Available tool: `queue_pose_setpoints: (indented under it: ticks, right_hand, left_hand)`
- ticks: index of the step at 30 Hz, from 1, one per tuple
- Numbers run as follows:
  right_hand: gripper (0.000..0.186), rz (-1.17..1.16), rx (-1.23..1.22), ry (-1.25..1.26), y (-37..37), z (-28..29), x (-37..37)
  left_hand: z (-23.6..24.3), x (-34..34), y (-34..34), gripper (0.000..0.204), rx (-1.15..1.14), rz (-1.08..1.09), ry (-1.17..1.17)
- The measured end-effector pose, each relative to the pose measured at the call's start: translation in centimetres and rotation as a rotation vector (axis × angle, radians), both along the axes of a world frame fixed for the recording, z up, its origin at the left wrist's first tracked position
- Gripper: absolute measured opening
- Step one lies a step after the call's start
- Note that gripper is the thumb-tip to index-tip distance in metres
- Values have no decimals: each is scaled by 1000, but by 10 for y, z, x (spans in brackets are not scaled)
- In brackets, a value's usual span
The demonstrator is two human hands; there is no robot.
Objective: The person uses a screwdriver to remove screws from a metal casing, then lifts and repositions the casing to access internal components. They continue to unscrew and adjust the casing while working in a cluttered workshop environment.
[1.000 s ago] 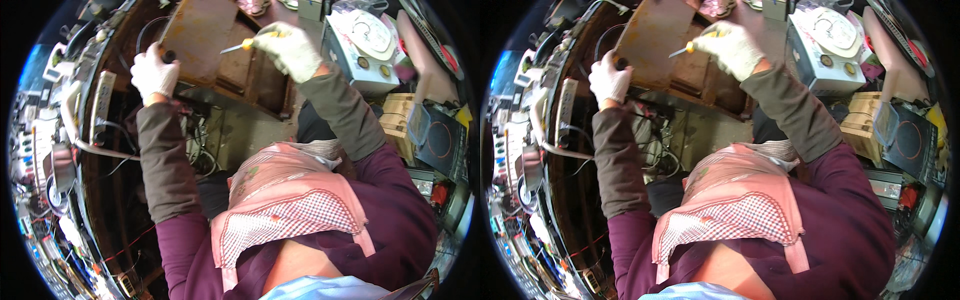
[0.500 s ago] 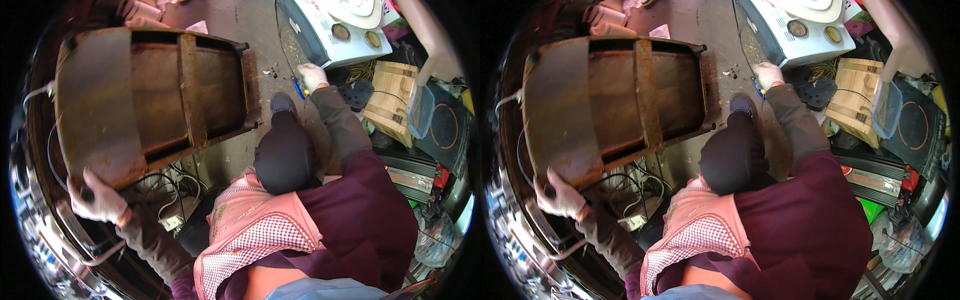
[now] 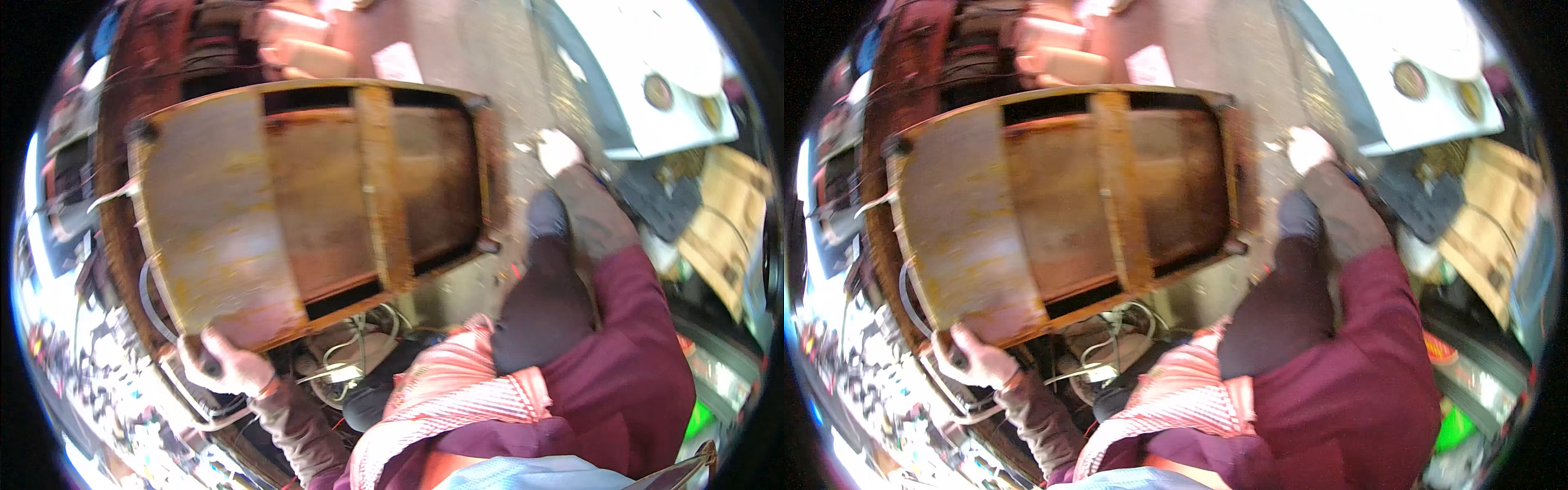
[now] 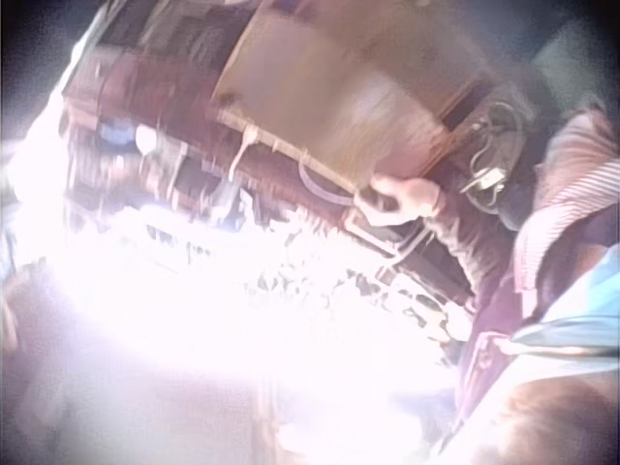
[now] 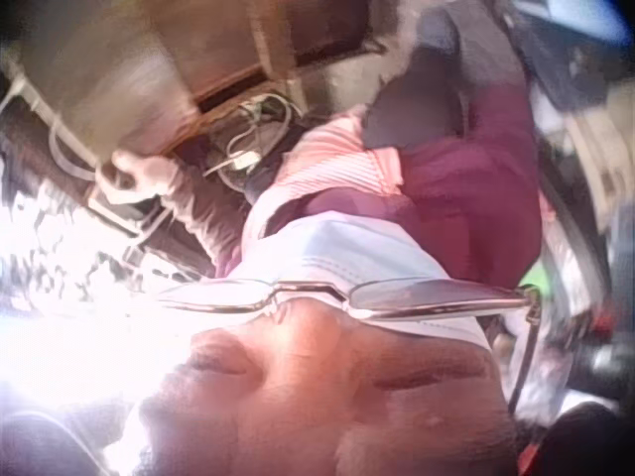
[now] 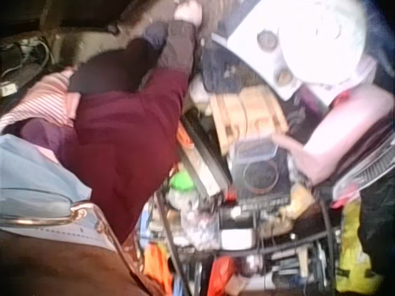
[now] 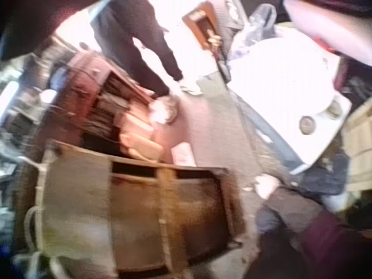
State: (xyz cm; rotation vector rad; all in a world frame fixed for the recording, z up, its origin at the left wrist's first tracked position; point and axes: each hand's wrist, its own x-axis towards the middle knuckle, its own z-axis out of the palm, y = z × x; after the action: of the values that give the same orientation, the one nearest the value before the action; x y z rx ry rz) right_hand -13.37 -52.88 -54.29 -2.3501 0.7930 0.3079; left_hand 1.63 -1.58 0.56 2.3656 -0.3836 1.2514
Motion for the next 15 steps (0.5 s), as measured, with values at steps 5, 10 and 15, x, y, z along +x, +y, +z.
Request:
queue_pose_setpoints:
  ticks: [5, 10, 15]
  right_hand:
    - [22, -353, 76, -204, 14, 32, 0]
    - [21, -394, 368, -612, 22, 116, 27]
    - [12, -506, 1100, -640, 35, 263, 98]
  left_hand:
    - [-1, -9, 3, 51, 15, 26, 19]
    - [-4, -10, 10, 51, 65, 37, -11]
    - [-2, -12, 2, 50, 103, 33, -38]
